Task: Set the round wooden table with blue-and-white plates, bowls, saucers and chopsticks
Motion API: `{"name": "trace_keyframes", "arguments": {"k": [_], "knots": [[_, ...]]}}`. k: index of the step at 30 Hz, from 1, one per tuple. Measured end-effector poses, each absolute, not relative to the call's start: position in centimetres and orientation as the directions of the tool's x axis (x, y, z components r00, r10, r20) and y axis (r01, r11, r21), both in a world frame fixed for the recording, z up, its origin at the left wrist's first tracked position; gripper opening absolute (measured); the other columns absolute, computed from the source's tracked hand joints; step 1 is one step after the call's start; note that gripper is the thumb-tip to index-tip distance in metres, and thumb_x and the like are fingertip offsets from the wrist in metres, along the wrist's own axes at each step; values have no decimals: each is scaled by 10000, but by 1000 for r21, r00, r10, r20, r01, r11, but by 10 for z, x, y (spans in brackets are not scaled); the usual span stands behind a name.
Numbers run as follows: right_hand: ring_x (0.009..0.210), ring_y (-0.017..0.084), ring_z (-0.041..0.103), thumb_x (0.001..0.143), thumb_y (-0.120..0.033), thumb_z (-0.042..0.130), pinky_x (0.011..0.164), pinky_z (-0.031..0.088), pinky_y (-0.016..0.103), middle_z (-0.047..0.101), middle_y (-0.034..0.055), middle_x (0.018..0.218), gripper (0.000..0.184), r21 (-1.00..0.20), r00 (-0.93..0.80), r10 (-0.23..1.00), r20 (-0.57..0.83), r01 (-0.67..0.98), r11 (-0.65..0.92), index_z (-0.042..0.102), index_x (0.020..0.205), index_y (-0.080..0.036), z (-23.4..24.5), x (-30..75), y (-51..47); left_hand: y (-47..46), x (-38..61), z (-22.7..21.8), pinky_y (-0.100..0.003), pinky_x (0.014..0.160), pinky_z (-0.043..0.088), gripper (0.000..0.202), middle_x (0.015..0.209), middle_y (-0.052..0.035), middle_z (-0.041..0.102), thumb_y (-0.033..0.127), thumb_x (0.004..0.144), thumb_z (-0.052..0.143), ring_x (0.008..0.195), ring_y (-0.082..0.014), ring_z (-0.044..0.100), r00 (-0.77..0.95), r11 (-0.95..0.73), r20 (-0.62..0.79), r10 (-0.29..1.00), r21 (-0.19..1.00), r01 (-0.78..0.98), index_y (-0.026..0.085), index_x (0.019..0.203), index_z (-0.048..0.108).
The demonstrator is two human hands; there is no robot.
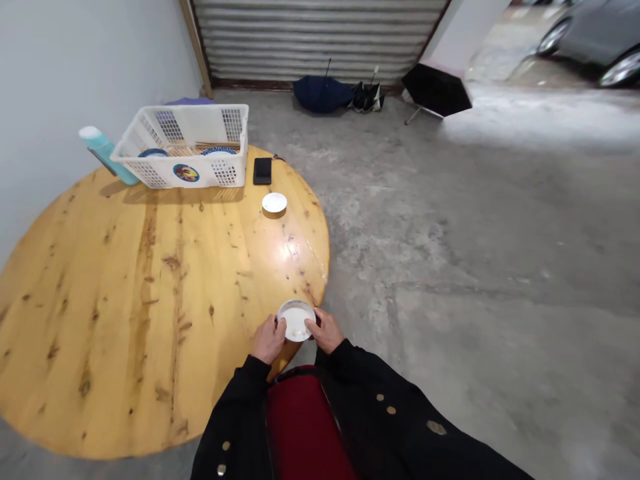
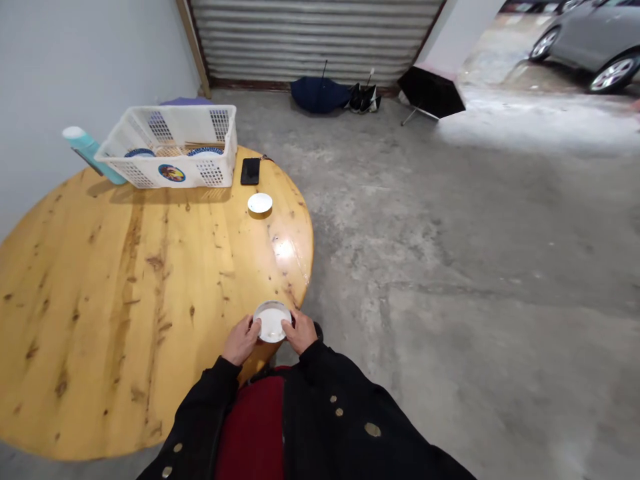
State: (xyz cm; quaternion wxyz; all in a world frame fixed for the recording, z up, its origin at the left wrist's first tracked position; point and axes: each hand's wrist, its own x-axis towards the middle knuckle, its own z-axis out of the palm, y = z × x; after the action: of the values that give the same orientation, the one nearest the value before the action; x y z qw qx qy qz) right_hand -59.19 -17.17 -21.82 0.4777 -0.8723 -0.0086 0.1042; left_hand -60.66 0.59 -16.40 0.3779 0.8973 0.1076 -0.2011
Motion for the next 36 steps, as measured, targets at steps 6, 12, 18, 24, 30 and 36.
{"name": "trace_keyframes", "arguments": {"k": [6,12,18,24,30,36], "knots": [[741,217,653,791,-363,454,709,501,303,728,98,846,407,-825,982,78,-170,-99,-556,698,1012,-123,-206,-568,-255,-75,-571,-151,-238,628,359,276,719,-14,608,316,965,367,696,-149,590,884,-699,-467,-20,638,321,200,744,484],[745,229,645,788,-388,430,729,490,315,725,127,849,460,-759,984,50,-169,-98,-644,708,1018,-103,-196,-544,-359,-177,-540,-150,-231,611,366,288,725,-18,625,325,963,352,670,-144,604,857,-689,-509,-78,649,322,199,732,470],[689,213,619,788,-385,438,676,480,298,703,114,788,434,-753,984,60,-167,-88,-653,708,987,-110,-200,-529,-421,-238,-528,-150,-229,630,377,297,763,-31,632,363,955,355,742,-169,636,847,-703,-530,-52,621,346,209,737,485],[636,192,594,793,-361,451,593,458,265,677,80,712,399,-809,973,104,-207,-111,-578,711,973,-117,-201,-509,-436,-253,-513,-150,-249,672,374,318,736,-17,619,388,946,330,735,-169,595,855,-693,-518,-37,630,351,212,730,483],[641,193,597,774,-381,462,585,471,263,677,75,711,432,-821,970,97,-221,-132,-555,720,995,-115,-201,-471,-447,-262,-479,-151,-252,681,374,323,733,-5,615,386,949,324,733,-161,586,865,-668,-501,-32,654,355,208,732,484],[671,212,620,778,-435,487,581,509,282,699,99,769,483,-814,957,145,-251,-127,-567,711,1040,-98,-201,-403,-448,-261,-423,-149,-253,662,375,309,711,1,574,368,959,316,698,-153,571,868,-590,-497,-5,703,398,214,733,459]]}}
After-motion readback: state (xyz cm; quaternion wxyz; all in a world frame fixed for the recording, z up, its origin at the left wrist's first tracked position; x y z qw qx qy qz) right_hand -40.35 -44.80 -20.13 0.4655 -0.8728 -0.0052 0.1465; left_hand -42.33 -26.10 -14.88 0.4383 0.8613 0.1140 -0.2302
